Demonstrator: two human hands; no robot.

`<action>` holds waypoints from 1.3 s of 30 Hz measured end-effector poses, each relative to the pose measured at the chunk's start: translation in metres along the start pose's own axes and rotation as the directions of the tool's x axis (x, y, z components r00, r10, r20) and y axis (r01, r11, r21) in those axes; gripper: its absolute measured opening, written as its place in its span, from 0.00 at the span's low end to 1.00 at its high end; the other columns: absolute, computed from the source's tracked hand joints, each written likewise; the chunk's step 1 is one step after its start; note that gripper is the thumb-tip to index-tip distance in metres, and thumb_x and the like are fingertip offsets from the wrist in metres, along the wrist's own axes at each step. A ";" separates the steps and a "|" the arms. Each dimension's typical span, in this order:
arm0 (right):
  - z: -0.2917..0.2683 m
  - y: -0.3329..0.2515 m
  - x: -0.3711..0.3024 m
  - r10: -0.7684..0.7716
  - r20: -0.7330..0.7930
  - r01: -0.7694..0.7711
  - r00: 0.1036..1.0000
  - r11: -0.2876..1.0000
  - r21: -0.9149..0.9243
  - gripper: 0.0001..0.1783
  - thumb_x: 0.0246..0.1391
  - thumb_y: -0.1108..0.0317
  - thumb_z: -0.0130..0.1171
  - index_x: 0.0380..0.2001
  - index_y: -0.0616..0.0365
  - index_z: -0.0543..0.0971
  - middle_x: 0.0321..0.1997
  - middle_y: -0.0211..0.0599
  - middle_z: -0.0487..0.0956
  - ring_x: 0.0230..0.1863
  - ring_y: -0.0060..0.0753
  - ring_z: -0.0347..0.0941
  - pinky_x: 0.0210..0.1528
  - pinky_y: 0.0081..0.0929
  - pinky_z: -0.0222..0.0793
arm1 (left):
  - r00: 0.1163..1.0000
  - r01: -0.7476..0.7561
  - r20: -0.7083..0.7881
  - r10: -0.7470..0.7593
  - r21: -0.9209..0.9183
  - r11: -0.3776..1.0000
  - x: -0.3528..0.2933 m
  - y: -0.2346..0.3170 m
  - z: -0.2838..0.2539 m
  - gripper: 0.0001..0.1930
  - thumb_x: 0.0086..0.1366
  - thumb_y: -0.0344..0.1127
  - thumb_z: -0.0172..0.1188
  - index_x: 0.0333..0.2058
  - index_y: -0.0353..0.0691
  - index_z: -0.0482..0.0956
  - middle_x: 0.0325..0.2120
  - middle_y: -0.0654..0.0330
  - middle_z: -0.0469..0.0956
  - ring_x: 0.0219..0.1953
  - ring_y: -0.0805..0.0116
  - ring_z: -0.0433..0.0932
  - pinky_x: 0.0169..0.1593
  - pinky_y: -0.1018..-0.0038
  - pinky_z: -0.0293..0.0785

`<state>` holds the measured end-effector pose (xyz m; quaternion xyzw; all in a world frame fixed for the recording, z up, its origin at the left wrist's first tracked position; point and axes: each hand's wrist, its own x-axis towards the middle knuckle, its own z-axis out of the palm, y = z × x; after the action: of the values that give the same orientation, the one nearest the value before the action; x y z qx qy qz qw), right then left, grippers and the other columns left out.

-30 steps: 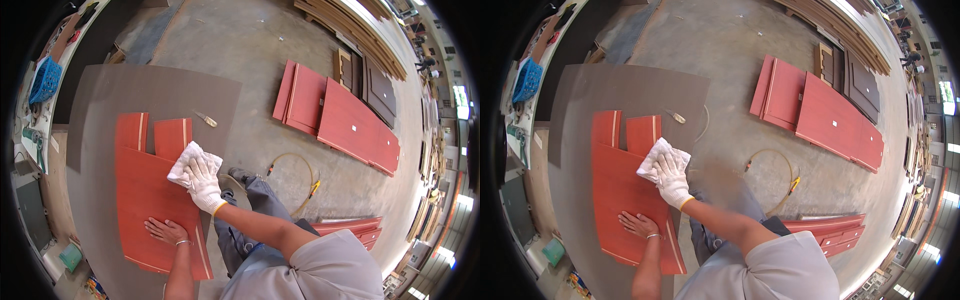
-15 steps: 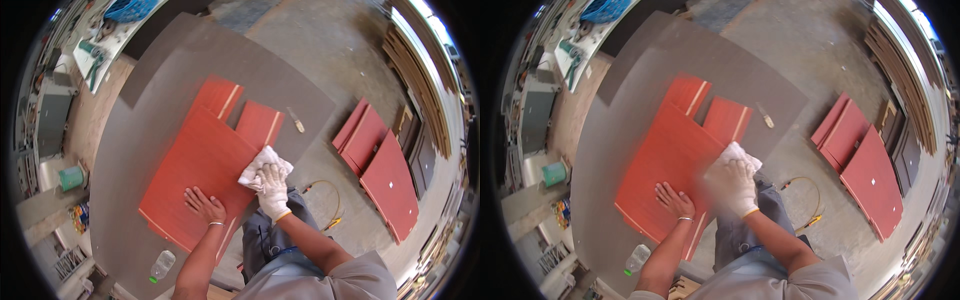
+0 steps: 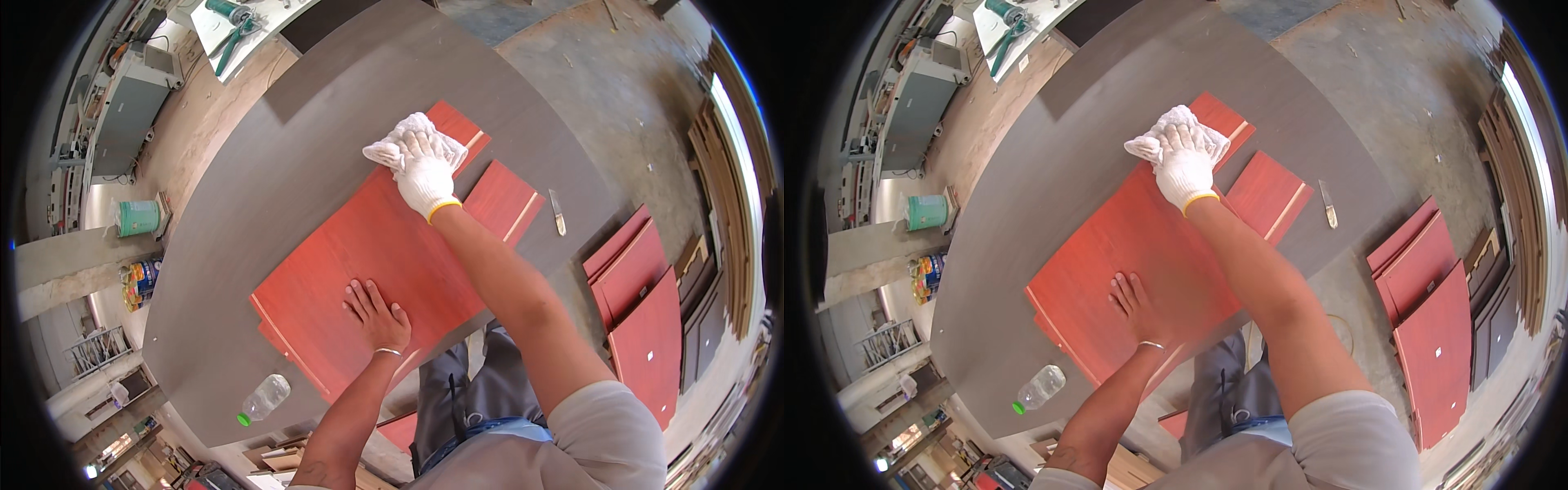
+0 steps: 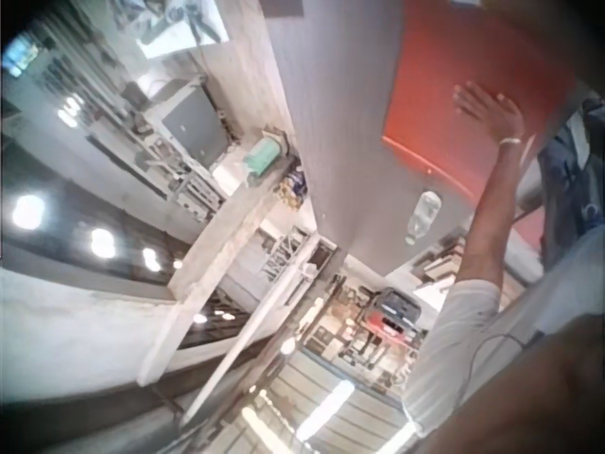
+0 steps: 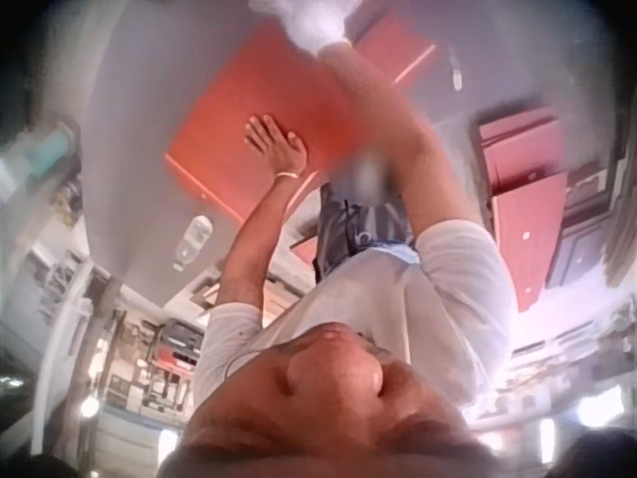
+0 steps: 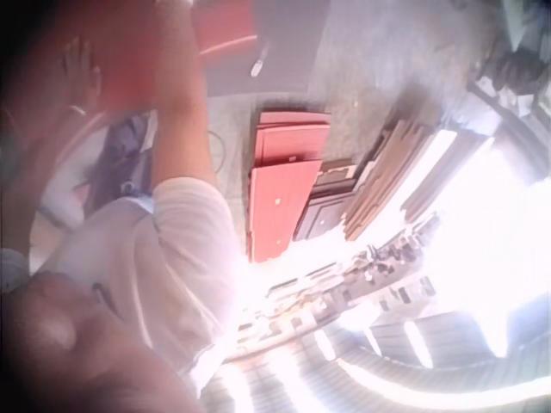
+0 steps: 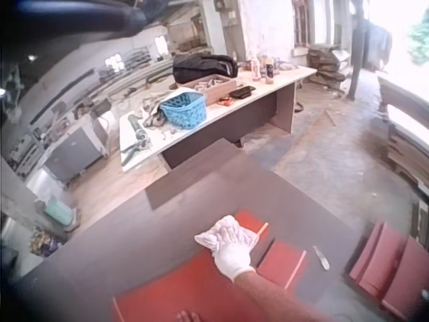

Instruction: The person wipes the surfaces of several red wooden panels using a white cloth and a liquid from a plastic bottle. They repeatedly pour liquid onto the cloth and wipe each panel individually, moving between panels on a workbench in a workshop.

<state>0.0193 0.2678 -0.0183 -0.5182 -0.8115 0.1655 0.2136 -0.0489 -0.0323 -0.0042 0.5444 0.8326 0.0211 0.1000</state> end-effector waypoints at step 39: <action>0.004 -0.017 -0.018 -0.121 -0.214 0.092 0.969 0.986 -0.138 0.21 0.61 0.63 0.53 0.54 0.58 0.82 0.62 0.43 0.80 0.73 0.44 0.65 0.72 0.40 0.56 | 0.999 0.033 -0.035 -0.031 0.045 0.998 -0.002 -0.007 0.012 0.40 0.66 0.45 0.48 0.72 0.28 0.54 0.76 0.36 0.44 0.78 0.37 0.39 0.77 0.40 0.31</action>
<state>0.0109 0.2447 -0.0162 -0.5016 -0.8181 0.0430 0.2780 -0.0519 -0.0373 -0.0167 0.5327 0.8430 0.0100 0.0735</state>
